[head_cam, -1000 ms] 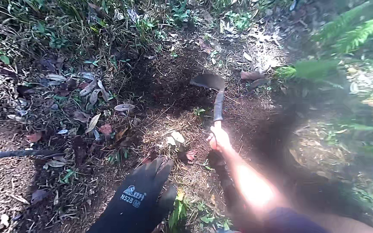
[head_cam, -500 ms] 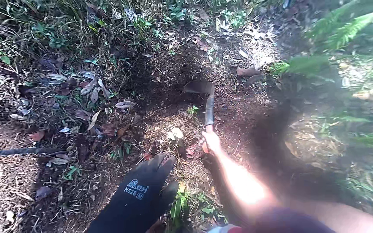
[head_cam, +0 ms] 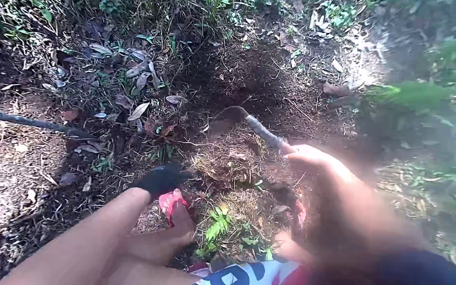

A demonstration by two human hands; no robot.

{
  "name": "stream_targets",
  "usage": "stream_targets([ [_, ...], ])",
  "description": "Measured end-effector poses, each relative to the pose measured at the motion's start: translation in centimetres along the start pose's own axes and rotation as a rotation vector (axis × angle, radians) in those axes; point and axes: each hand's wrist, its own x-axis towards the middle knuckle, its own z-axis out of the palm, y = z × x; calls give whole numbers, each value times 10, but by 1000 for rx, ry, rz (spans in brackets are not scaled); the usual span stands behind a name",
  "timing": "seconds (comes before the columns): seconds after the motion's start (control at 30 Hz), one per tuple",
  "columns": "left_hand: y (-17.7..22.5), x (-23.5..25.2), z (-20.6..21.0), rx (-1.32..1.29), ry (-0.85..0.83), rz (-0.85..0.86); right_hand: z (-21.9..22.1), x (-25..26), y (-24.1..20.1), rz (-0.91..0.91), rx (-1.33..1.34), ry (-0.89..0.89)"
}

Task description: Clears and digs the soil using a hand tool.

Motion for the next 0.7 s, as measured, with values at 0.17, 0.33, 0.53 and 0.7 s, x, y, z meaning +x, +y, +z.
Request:
stream_targets([
  [0.17, -32, 110, 17, -115, 269, -300, 84, 85, -43, -183, 401, 1],
  [0.33, 16, 148, 122, -479, 334, -218, 81, 45, 6, 96, -72, -322],
  [0.53, 103, 63, 229, -456, -64, -55, -41, -61, 72, 298, -426, -298],
  [0.7, 129, 52, 175, -236, -150, 191, -102, -111, 63, 74, -379, -41],
])
